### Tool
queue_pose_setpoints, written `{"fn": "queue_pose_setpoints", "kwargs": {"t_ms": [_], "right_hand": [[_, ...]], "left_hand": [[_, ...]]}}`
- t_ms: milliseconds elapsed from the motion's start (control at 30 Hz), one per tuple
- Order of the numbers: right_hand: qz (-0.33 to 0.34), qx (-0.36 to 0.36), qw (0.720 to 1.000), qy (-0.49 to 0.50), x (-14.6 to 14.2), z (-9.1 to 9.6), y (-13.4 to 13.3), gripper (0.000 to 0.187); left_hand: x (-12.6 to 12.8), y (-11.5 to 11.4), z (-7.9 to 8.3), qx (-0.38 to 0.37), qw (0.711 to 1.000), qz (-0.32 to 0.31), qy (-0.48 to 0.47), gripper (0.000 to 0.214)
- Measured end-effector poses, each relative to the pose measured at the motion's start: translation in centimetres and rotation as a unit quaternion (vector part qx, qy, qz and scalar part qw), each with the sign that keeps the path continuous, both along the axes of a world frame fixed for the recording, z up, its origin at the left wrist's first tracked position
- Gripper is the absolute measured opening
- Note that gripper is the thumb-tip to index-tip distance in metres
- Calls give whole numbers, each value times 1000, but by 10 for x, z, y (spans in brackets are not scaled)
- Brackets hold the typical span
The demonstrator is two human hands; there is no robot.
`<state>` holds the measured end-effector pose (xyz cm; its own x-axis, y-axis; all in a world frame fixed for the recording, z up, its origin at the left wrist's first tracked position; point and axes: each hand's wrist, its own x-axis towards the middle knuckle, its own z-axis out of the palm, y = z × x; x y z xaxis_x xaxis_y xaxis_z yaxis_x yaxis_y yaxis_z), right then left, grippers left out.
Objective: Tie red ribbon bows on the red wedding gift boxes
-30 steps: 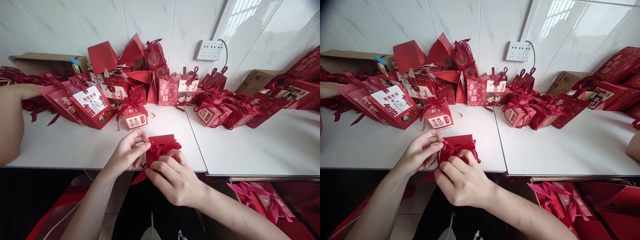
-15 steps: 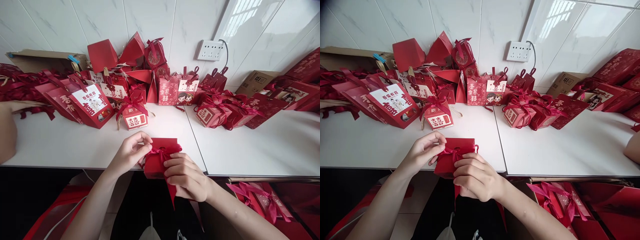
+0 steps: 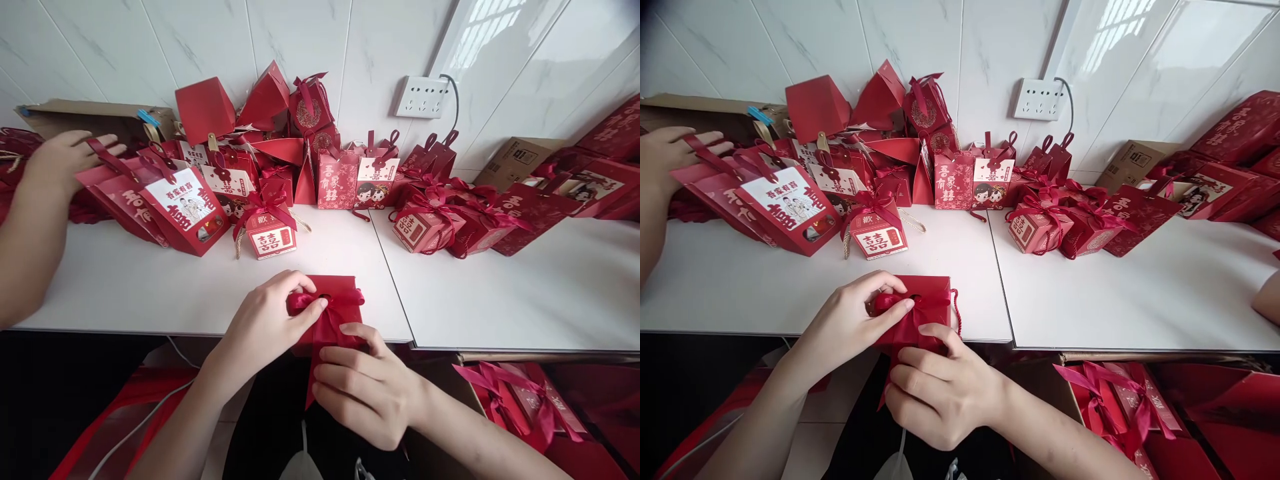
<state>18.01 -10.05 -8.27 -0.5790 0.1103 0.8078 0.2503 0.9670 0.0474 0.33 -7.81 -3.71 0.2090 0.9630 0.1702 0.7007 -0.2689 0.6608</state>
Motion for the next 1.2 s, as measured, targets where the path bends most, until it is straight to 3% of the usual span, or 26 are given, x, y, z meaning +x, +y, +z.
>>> {"fn": "queue_pose_setpoints", "kwargs": {"t_ms": [267,367,467,533,633,733,833,933,1033,1200], "right_hand": [[-23,6,999,-47,7,0,-9,21],[-20,-45,998,-25,11,5,-16,16],[-70,-151,985,48,20,12,-22,20],[-145,-252,956,48,26,18,-23,29],[-233,-419,877,-30,31,24,-23,40],[-212,-553,803,-62,30,24,-22,38],[-165,-622,763,-51,29,21,-21,36],[-149,-642,749,-70,33,19,-20,36],[-162,-635,753,-55,41,24,-15,39],[-249,-576,777,58,45,39,11,51]], "left_hand": [[3,-3,1,-6,1000,-7,-7,17],[5,-3,-2,-1,1000,6,-7,17],[6,-3,-4,1,1000,17,-4,17],[6,-3,-5,1,1000,21,-4,16],[7,-4,-6,3,1000,27,-4,16],[8,-4,-6,9,999,32,-4,15],[9,-4,-7,13,999,36,-4,14],[9,-3,-7,10,999,38,-4,15],[8,-3,-7,9,999,33,-12,15],[6,-4,-7,-7,995,46,-87,20]]}}
